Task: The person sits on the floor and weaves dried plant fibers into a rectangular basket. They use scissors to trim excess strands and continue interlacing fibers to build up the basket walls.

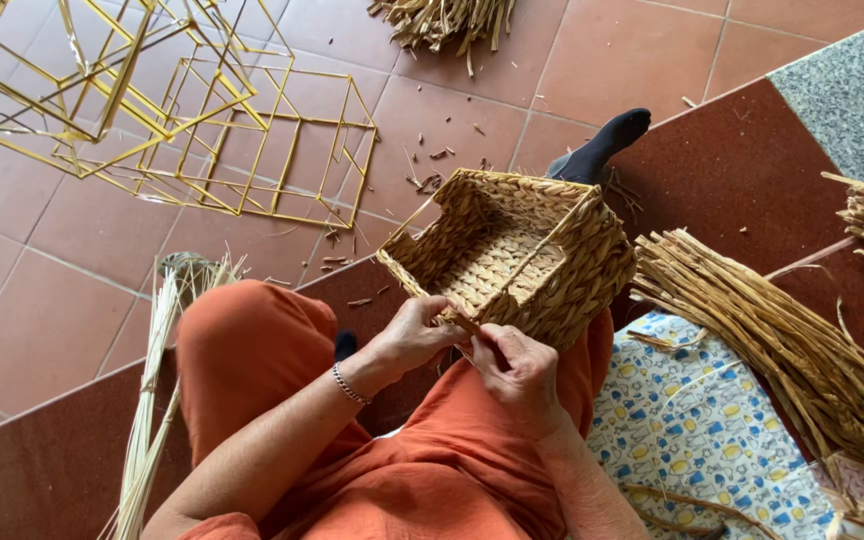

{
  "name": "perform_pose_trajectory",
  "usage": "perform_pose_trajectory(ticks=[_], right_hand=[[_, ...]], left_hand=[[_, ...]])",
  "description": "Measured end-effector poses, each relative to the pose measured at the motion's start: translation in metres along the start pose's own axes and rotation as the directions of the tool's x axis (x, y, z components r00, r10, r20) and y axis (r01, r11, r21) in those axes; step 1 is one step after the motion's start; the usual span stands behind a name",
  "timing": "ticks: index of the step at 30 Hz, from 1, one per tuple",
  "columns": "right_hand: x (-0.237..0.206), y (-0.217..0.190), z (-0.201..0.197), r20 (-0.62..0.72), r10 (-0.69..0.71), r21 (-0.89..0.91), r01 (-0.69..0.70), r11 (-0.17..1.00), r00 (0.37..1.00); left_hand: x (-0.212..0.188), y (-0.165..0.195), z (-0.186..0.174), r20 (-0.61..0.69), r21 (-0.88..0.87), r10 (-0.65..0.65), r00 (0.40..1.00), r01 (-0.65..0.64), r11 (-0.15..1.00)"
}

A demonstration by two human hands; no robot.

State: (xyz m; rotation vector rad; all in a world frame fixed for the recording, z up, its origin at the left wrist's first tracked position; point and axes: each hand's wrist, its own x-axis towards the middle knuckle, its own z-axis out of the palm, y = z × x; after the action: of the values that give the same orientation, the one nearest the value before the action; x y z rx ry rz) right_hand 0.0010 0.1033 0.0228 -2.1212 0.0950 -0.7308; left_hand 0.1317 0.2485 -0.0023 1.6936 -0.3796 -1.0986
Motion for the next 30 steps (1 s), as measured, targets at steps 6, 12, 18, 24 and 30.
perform_pose_trajectory(ticks=[6, 12, 18, 24, 30], right_hand=[[0.003, -0.014, -0.006, 0.086, 0.018, -0.306, 0.009, 0.952, 0.996], [0.011, -0.016, -0.002, 0.160, 0.329, -0.108, -0.314, 0.943, 0.931], [0.003, -0.010, 0.015, 0.039, 0.304, -0.233, -0.287, 0.929, 0.952], [-0.018, 0.009, -0.004, 0.196, 0.566, 0.094, -0.590, 0.802, 0.801], [-0.024, 0.006, -0.029, 0.322, 0.767, 0.189, -0.832, 0.522, 0.555]], left_hand=[[0.002, -0.007, -0.004, 0.218, -0.223, -0.039, 0.975, 0.088, 0.971], [0.012, -0.008, -0.008, 0.349, -0.199, -0.023, 0.937, 0.098, 0.975], [0.001, -0.006, -0.007, 0.337, -0.372, 0.095, 0.937, 0.040, 0.927], [-0.013, -0.002, -0.008, 0.111, -0.275, 0.160, 0.981, -0.124, 0.953], [-0.011, -0.004, -0.008, 0.101, -0.148, 0.222, 0.970, -0.206, 0.967]])
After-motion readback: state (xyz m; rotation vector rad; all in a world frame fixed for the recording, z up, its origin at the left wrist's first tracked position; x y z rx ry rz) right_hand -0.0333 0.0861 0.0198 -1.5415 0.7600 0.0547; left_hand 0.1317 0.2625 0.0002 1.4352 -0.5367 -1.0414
